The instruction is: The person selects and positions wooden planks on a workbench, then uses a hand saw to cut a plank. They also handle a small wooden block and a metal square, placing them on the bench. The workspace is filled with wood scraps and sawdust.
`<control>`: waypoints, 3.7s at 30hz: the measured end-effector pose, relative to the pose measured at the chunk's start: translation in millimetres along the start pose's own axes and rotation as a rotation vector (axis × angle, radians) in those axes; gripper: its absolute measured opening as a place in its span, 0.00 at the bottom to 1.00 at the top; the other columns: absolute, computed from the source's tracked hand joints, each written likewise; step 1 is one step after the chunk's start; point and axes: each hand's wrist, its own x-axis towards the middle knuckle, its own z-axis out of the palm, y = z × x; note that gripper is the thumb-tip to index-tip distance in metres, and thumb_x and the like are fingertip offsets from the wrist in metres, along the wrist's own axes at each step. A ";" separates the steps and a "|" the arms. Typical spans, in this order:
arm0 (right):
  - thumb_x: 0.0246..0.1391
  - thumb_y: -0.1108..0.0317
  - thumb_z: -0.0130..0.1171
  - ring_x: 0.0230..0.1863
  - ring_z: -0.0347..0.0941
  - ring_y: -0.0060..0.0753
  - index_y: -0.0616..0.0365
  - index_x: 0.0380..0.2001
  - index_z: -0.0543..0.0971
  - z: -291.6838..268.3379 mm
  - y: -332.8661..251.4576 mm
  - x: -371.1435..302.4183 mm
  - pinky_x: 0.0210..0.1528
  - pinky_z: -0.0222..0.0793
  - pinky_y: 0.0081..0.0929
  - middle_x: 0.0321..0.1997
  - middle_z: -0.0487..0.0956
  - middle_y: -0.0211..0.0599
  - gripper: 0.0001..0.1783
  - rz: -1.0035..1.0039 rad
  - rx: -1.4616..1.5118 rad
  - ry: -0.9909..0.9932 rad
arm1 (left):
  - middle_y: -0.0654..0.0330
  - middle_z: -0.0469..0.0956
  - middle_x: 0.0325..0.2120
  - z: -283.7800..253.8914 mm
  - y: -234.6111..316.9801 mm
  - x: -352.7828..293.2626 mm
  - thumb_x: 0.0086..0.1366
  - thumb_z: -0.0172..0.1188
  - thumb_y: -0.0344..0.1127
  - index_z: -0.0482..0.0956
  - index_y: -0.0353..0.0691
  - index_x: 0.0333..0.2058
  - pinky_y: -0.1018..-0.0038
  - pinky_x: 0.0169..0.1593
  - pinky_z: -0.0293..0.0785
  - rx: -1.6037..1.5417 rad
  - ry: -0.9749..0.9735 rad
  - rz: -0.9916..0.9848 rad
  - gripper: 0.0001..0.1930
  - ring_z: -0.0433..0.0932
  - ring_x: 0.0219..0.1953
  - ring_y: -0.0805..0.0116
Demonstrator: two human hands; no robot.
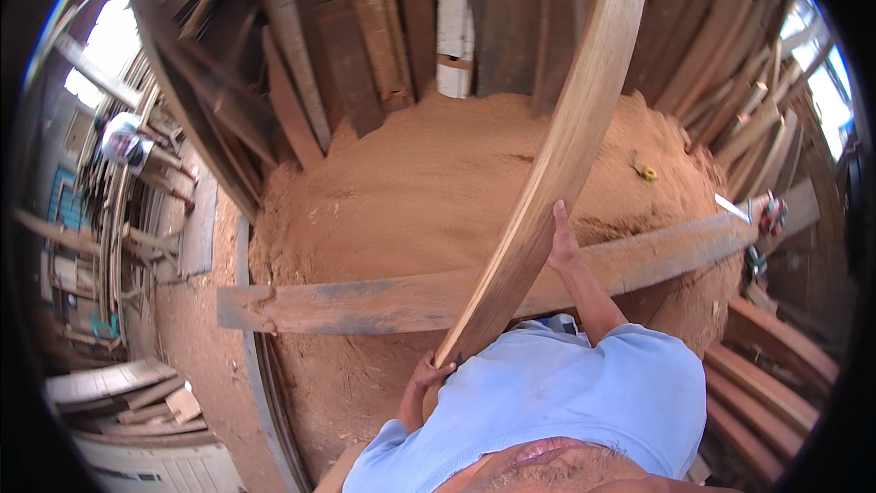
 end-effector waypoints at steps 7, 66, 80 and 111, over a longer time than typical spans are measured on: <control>0.66 0.41 0.51 0.60 0.72 0.43 0.57 0.64 0.68 -124.0 -32.1 -44.8 0.64 0.68 0.45 0.61 0.75 0.40 0.35 -0.105 0.188 0.279 | 0.42 0.79 0.49 17.2 11.6 48.5 0.38 0.80 0.61 0.72 0.22 0.56 0.67 0.55 0.74 0.334 -0.135 -0.038 0.55 0.80 0.52 0.55; 0.68 0.52 0.51 0.25 0.76 0.26 0.64 0.43 0.82 -256.1 -81.5 -186.0 0.25 0.70 0.25 0.32 0.85 0.42 0.23 0.150 -0.603 0.628 | 0.50 0.83 0.38 405.8 338.3 110.6 0.65 0.49 0.23 0.70 0.30 0.53 0.74 0.36 0.80 0.703 -0.881 0.633 0.17 0.81 0.36 0.71; 0.58 0.66 0.58 0.30 0.73 0.20 0.64 0.41 0.81 -379.1 -184.0 -341.9 0.31 0.70 0.22 0.29 0.79 0.31 0.13 -0.271 -0.430 0.594 | 0.49 0.74 0.51 636.9 290.6 -9.4 0.64 0.52 0.22 0.64 0.31 0.59 0.72 0.52 0.78 0.659 -1.056 0.337 0.24 0.77 0.52 0.63; 0.63 0.64 0.53 0.42 0.79 0.49 0.61 0.44 0.79 -793.3 -219.0 -556.0 0.46 0.75 0.43 0.44 0.83 0.48 0.13 0.504 -0.342 1.620 | 0.36 0.70 0.55 1109.6 362.7 183.7 0.51 0.71 0.59 0.60 0.30 0.64 0.51 0.57 0.70 1.649 -0.115 1.196 0.51 0.73 0.55 0.40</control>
